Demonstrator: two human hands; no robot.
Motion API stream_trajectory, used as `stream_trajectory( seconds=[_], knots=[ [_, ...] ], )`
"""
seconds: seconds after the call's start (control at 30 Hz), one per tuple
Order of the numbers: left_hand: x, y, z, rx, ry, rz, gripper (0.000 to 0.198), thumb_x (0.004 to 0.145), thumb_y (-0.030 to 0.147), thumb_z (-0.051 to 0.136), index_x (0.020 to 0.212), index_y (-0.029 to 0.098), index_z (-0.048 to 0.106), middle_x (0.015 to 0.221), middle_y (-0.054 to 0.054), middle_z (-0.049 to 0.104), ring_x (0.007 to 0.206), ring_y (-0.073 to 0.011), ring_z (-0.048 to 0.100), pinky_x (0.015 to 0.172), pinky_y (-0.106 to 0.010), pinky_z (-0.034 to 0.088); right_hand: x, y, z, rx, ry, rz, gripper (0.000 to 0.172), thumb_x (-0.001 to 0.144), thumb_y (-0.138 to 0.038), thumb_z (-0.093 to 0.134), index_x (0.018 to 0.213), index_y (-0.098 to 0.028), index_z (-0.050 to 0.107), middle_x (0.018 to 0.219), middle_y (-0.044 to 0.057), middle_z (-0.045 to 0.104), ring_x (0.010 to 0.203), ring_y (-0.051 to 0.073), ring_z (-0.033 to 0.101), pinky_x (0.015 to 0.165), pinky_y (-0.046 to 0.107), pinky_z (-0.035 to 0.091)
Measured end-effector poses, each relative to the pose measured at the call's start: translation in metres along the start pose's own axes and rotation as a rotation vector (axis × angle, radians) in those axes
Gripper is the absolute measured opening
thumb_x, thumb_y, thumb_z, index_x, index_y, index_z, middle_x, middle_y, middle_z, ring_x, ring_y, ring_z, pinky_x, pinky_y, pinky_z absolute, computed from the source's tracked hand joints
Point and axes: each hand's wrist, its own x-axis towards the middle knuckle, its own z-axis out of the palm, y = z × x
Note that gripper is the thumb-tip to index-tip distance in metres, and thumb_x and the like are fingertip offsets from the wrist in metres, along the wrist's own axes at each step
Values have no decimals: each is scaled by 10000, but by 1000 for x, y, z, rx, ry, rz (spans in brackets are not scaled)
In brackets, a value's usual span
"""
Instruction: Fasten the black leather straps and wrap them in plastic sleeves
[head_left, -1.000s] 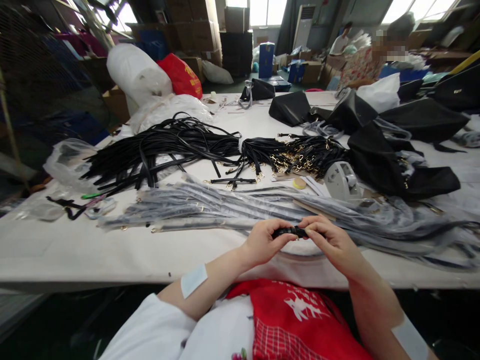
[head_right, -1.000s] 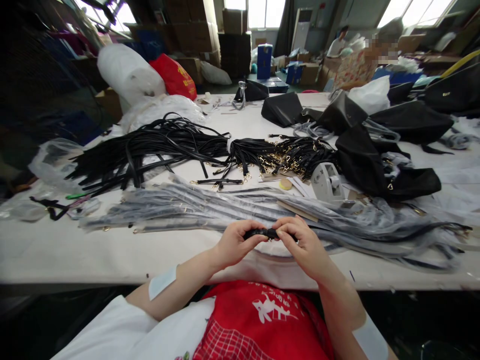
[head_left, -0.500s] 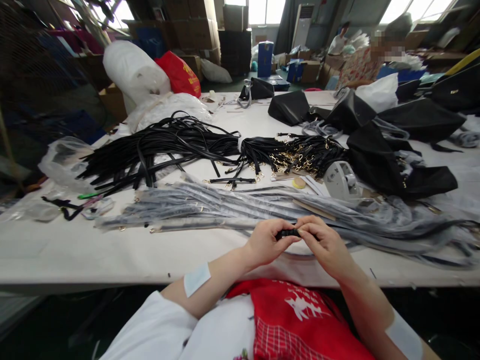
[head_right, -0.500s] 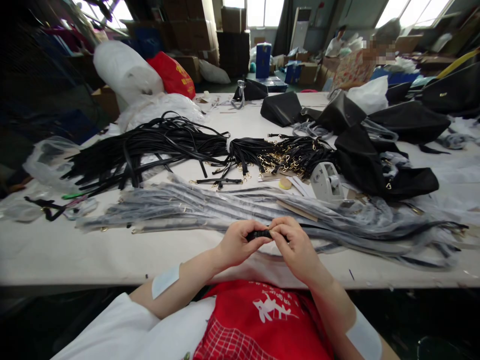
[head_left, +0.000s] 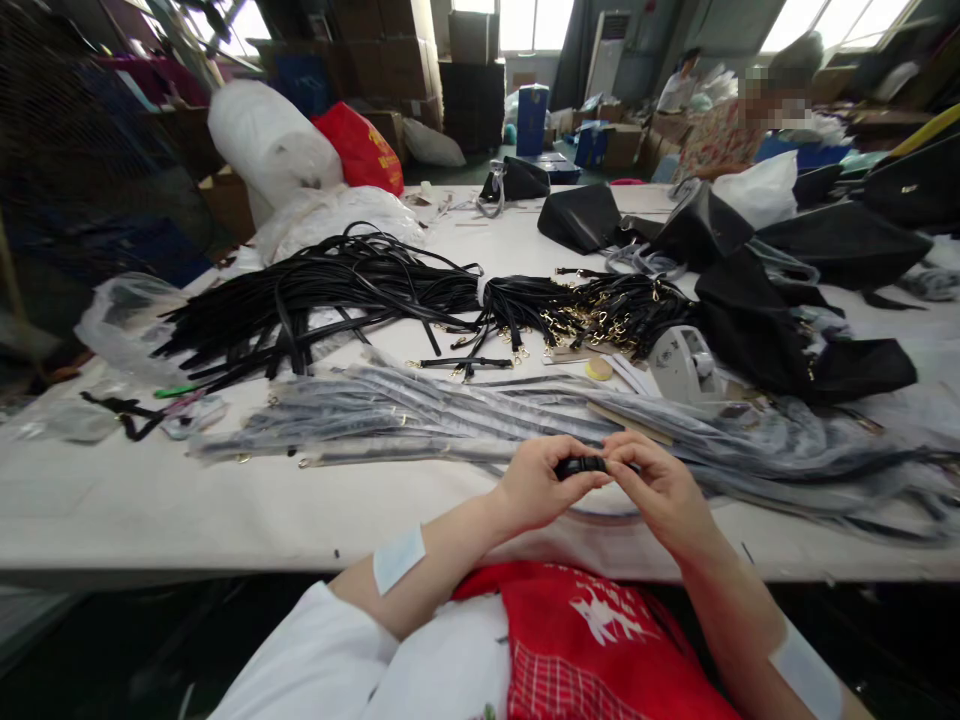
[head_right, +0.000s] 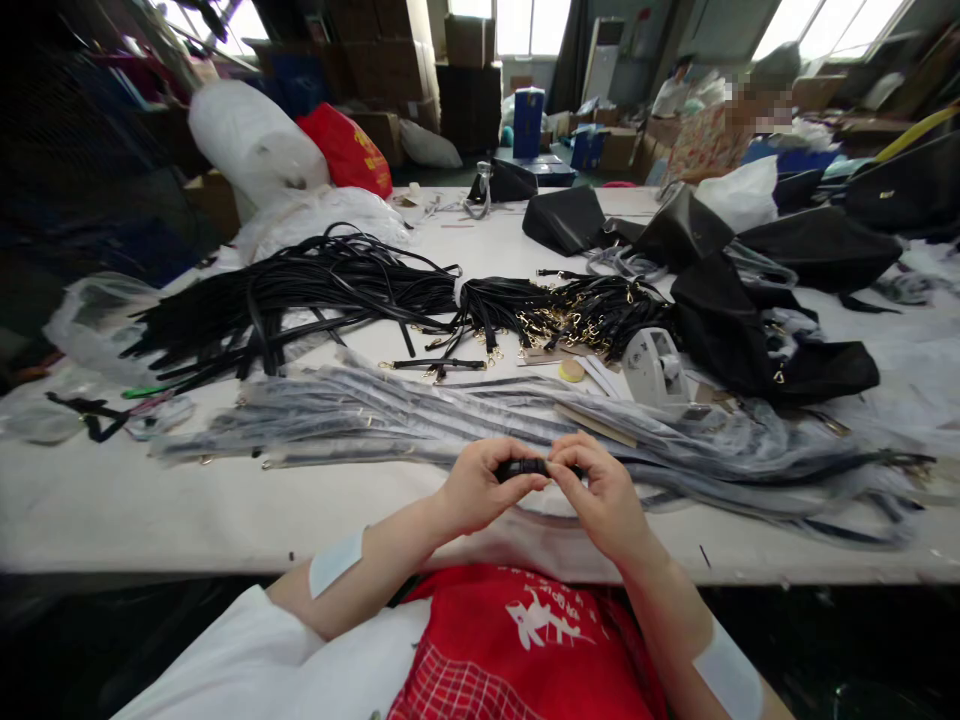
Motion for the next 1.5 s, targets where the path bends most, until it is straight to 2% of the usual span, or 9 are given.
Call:
stream_trajectory(
  seconds=[0.3,0.4,0.53,0.7,0.83,1.0,1.23,1.4,1.5],
  knots=[
    [5,1,-6,21,-97,17,230,848,335,672,1014,191,737,958,-39,765,822,-162,694,760,-241,509,0,-9,-3,-90,-5,-49,140,940,-307,536,896,-222,638,965,65,653,959,231,616,821,340,494],
    [7,2,-7,2,-137,47,270,934,302,531,1123,202,696,1059,-49,747,962,-177,687,861,-264,500,-1,-17,-2,-315,-13,-122,221,876,-323,621,1071,-219,607,1039,68,673,984,248,632,968,424,445],
    [3,1,-2,11,-88,10,301,903,316,558,1159,165,608,1039,-72,724,950,-185,664,856,-287,486,-1,-18,4,-523,29,-265,159,877,-255,624,1033,-225,627,932,29,700,871,208,660,1078,482,322],
    [1,3,-4,51,-63,-68,273,841,422,623,800,189,487,630,58,506,571,-97,447,562,-227,366,-1,-19,7,-573,54,-315,133,903,-240,598,1013,-233,672,863,17,702,820,192,649,1027,436,355],
    [4,3,-8,142,-144,-98,447,867,500,571,607,185,389,540,64,391,529,-85,342,507,-235,252,-1,-24,8,-628,61,-310,62,876,-234,636,877,-235,698,795,-2,694,773,190,628,1026,446,336],
    [6,-1,-11,8,-220,-143,452,881,497,544,582,164,479,528,54,395,529,-82,330,495,-234,234,2,-28,11,-586,48,-302,37,858,-247,665,854,-245,702,785,-16,693,764,181,633,1014,428,337],
    [8,8,-46,-326,-354,-257,501,834,603,588,687,125,610,617,-10,586,566,-92,486,553,-215,368,3,-31,2,-480,92,-298,96,833,-306,727,915,-263,701,835,-11,721,783,190,663,1032,449,341],
    [8,6,-80,-374,-254,-361,454,820,568,628,680,140,574,616,-5,593,564,-95,508,550,-212,385,2,-21,-13,-443,113,-263,113,832,-337,726,914,-263,707,837,-5,726,770,197,675,1050,462,355],
    [7,3,-85,-386,-191,-378,459,800,577,636,660,155,522,572,13,558,520,-89,497,524,-209,388,3,-19,-18,-415,98,-228,130,821,-335,730,913,-249,698,857,9,720,807,207,667,1055,464,365]
  ],
)
